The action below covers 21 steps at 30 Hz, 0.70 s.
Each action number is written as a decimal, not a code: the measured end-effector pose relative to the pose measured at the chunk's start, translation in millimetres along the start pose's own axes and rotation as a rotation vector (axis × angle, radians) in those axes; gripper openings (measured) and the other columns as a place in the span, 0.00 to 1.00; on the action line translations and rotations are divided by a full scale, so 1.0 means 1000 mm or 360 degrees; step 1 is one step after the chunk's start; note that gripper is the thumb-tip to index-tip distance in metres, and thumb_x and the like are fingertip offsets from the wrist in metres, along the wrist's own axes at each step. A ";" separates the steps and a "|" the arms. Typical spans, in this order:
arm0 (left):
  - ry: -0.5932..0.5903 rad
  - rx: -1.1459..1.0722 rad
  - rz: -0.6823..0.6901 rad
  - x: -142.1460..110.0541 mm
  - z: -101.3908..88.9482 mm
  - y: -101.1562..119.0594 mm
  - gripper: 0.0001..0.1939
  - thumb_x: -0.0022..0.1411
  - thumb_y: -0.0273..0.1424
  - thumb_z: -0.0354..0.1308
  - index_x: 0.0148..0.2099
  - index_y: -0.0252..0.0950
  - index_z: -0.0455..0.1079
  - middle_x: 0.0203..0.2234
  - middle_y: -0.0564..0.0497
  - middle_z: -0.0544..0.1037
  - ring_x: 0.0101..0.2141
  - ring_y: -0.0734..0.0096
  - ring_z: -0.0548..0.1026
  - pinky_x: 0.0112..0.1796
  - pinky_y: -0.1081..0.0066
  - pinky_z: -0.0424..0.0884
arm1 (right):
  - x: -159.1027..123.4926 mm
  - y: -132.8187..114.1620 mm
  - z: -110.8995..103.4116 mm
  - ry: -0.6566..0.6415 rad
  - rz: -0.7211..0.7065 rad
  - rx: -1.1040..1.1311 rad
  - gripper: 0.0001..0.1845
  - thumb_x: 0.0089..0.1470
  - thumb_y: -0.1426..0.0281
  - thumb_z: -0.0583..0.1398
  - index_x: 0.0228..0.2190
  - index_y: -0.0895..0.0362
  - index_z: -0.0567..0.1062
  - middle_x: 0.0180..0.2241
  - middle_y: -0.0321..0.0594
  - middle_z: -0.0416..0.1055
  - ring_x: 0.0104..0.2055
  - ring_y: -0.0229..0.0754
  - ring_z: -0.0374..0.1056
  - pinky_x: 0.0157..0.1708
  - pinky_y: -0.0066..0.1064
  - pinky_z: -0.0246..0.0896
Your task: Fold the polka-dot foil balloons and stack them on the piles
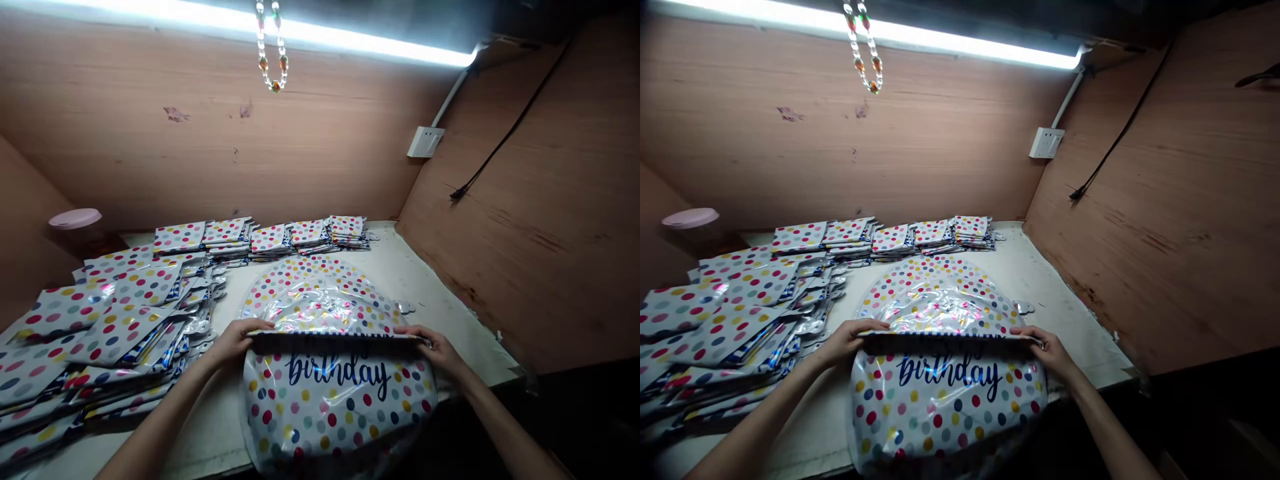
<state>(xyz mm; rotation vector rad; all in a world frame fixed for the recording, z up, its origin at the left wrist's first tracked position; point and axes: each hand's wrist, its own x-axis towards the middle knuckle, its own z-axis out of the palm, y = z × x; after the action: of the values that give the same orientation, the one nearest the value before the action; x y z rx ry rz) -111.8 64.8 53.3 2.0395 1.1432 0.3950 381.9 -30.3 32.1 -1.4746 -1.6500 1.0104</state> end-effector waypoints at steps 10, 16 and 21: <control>0.0291 0.0452 -0.0343 0.047 -0.004 0.004 0.17 0.64 0.34 0.42 0.48 0.40 0.68 0.42 0.49 0.78 0.42 0.63 0.75 0.43 0.70 0.69 | 0.057 0.008 0.011 0.0490 0.0227 -0.0421 0.21 0.56 0.52 0.49 0.37 0.55 0.69 0.35 0.42 0.74 0.38 0.46 0.70 0.37 0.33 0.64; 0.0494 0.0712 -0.0715 0.102 -0.006 0.012 0.18 0.64 0.31 0.43 0.54 0.36 0.64 0.39 0.40 0.77 0.42 0.53 0.75 0.42 0.61 0.68 | 0.117 0.002 0.026 0.0666 0.0563 -0.0871 0.16 0.62 0.62 0.48 0.43 0.58 0.68 0.32 0.48 0.73 0.35 0.48 0.70 0.33 0.35 0.60; 0.0690 0.0985 -0.0359 0.103 0.039 0.064 0.28 0.65 0.38 0.44 0.64 0.32 0.53 0.59 0.34 0.61 0.59 0.47 0.58 0.56 0.50 0.54 | 0.140 -0.011 0.013 0.0514 0.0609 -0.0995 0.15 0.60 0.63 0.56 0.45 0.58 0.70 0.43 0.44 0.71 0.41 0.42 0.69 0.41 0.38 0.66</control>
<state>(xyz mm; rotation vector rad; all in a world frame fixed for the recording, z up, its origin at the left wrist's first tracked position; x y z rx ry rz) 6.7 111.6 65.2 2.3674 1.9310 0.4162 349.7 106.7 36.3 -2.2931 -1.5418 0.3986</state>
